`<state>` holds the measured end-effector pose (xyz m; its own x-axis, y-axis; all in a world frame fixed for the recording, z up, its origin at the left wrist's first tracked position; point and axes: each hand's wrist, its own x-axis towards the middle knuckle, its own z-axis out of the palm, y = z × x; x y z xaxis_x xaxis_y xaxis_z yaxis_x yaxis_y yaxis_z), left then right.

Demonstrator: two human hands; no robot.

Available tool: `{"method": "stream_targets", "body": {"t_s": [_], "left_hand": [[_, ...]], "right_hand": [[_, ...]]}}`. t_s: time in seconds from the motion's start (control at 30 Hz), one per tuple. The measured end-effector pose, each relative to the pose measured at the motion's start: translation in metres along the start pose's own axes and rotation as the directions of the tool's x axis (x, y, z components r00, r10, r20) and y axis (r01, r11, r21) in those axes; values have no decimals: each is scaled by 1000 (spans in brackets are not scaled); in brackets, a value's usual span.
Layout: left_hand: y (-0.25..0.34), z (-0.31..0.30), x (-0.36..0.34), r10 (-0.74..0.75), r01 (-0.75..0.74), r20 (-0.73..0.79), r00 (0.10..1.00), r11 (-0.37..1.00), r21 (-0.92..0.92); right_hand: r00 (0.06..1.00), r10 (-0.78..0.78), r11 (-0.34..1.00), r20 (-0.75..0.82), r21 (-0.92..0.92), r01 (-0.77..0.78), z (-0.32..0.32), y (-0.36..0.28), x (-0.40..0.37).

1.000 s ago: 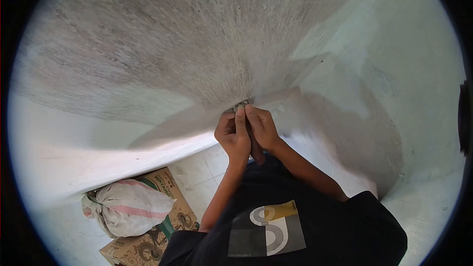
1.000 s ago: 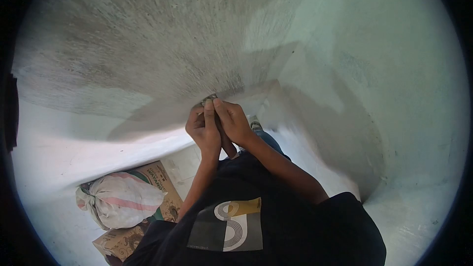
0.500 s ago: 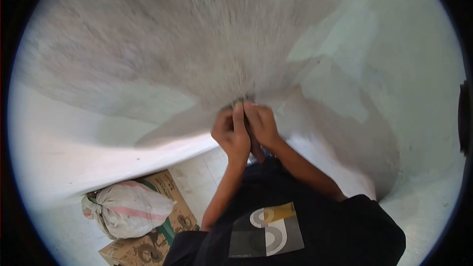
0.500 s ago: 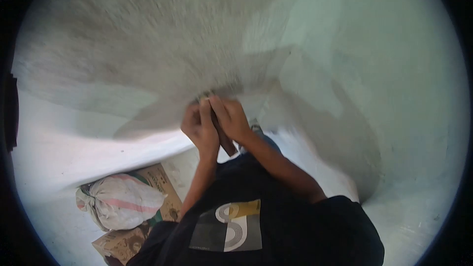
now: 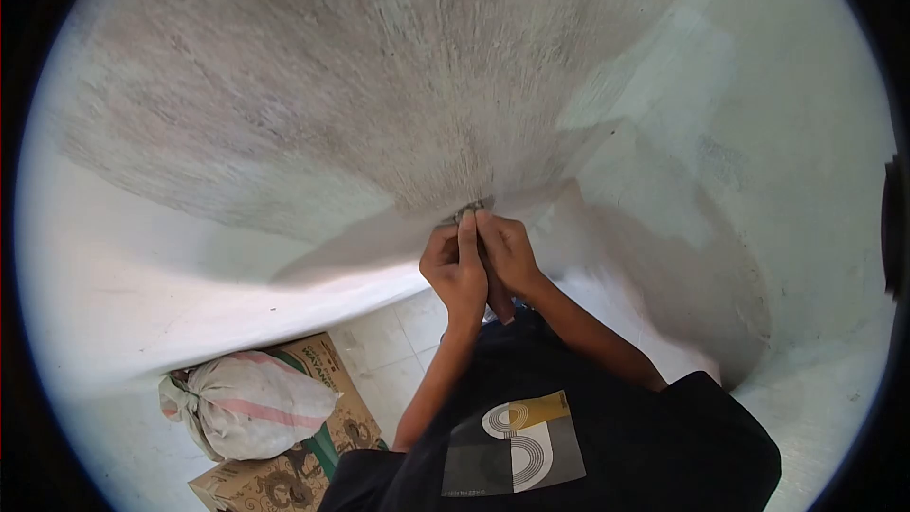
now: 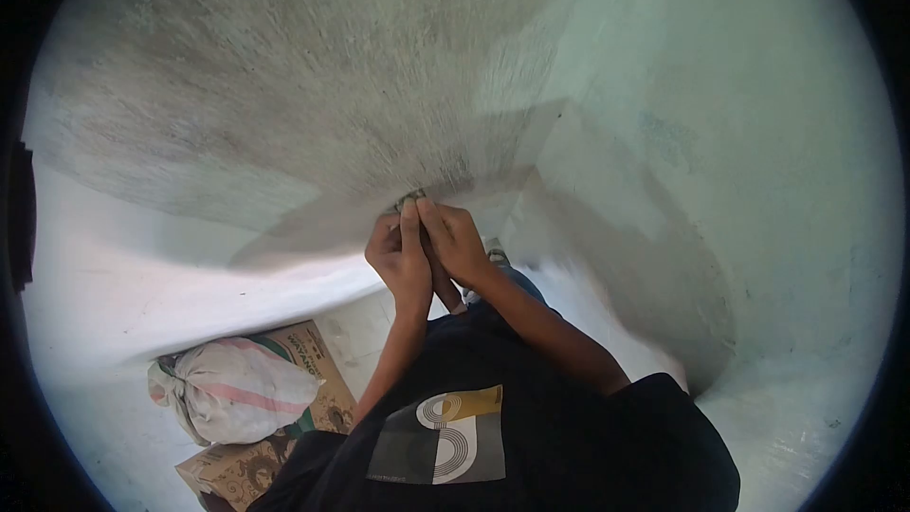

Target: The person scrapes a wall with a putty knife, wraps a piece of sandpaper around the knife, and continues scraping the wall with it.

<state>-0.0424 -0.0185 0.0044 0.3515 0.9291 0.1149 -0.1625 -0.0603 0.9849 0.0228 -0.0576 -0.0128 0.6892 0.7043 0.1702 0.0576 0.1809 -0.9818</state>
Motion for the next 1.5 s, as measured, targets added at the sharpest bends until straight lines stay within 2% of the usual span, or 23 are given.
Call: {"method": "stream_targets", "body": {"t_s": [0.07,0.13,0.27,0.33,0.37,0.43,0.5,0.53,0.63,0.7,0.73,0.87,0.93,1.03,1.07,1.13,1.17,1.2,1.27,1.33,1.43,1.5], "left_hand": [[-4,-1,5,28,-28,-2,1000,1000,9],[12,1,5,67,-67,-12,998,998,21],[-19,-1,-1,19,-20,9,1000,999,31],[-6,2,7,40,-40,6,999,999,4],[4,0,4,37,-37,-9,999,999,-9],[15,0,3,58,-58,-30,998,998,11],[5,-1,2,4,-4,-19,1000,999,-50],[-1,-1,1,1,-1,-11,1000,1000,-22],[-6,-6,0,-43,43,-10,999,998,34],[-11,-8,-6,-68,68,-14,998,998,0],[-13,-6,-3,-62,62,-5,998,997,-47],[-12,2,6,31,-31,-28,999,999,-25],[13,2,6,93,-91,-55,994,995,35],[-3,-3,0,-1,1,-32,999,1000,6],[-12,-3,-1,47,-46,-41,998,999,5],[8,-2,7,57,-56,-39,998,998,25],[15,-5,4,47,-44,-49,998,997,57],[14,-2,5,66,-68,-57,996,997,-43],[2,-1,0,72,-73,-60,996,997,-17],[7,0,5,62,-61,-58,996,998,15],[9,-11,-4,-10,13,-38,999,997,71],[5,-10,1,-7,7,-17,1000,999,38]], "right_hand": [[1000,0,1000,-29,25,0,-3,10,1],[990,94,995,101,-44,-90,-12,-7,4],[996,81,997,40,16,-82,-10,9,-3],[999,12,1000,33,2,-12,-8,10,-1],[999,30,1000,30,3,-30,-10,8,-2],[983,111,994,145,-24,-109,-10,-18,8],[989,98,995,112,11,-100,-8,-5,0],[992,101,993,75,48,-105,-7,0,-3],[995,92,995,49,-31,-90,-6,13,-4],[990,122,992,64,3,-122,-6,14,-10],[990,117,992,74,37,-120,-6,13,-5],[995,58,997,79,40,-61,-9,8,7],[989,47,998,139,-55,-40,-10,-18,9],[994,68,997,80,27,-70,-5,-4,1],[995,60,998,76,31,-63,-4,-3,3],[994,4,999,109,-41,0,-6,-5,4],[994,26,999,106,-43,-21,-6,-6,-1],[993,10,999,115,-43,-5,-5,-11,-1],[990,-51,998,132,-38,57,-3,-13,8],[991,80,993,111,80,-89,-1,-8,2],[982,119,987,149,91,-134,-4,-7,2],[984,100,989,146,96,-115,0,-2,0]]}}
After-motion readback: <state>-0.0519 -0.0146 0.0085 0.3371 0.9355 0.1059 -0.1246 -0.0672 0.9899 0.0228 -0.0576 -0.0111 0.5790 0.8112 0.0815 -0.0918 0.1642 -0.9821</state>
